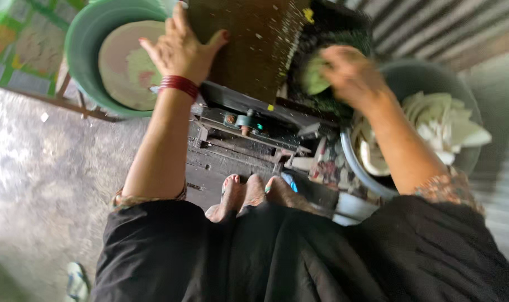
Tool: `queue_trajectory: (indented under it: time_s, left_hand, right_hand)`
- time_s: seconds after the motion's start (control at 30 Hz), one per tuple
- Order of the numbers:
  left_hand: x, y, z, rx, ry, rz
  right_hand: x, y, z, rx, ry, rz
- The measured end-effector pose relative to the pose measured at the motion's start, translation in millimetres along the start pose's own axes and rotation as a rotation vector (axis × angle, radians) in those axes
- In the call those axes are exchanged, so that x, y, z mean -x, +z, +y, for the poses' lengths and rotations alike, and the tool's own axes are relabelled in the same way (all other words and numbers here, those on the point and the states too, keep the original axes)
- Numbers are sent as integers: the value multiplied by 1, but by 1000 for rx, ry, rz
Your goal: The person feeds pieces of coconut into a motorized grating machine, holding the hopper cover steady with one hand while pushing the coconut against the grater with the other. Grated coconut falls into a basin below, and the person occasionally rearranges the grated coconut and remaining pieces.
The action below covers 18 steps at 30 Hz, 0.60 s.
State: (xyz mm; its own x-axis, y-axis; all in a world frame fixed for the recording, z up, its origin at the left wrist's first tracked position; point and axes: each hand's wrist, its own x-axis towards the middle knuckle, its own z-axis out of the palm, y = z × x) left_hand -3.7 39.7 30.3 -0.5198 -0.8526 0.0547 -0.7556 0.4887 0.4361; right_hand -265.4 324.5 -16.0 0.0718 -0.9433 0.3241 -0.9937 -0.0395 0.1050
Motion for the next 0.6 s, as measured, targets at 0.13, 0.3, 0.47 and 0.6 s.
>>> queue_trajectory:
  time_s: [0.13,0.3,0.47,0.6]
  left_hand:
    - [14,-5,5,-83,40,40]
    - [27,-1,-6,-111,85,8]
    - [23,1,-15,-189,185,-3]
    - [12,13,-19,-177,258,150]
  right_hand:
    - [-8,-9,-18,-463,93,-99]
    - [-15,-4,-47,-86,449,-370]
    - [0,25,-64,268,374,-188]
    - [0,26,-59,122,372,-245]
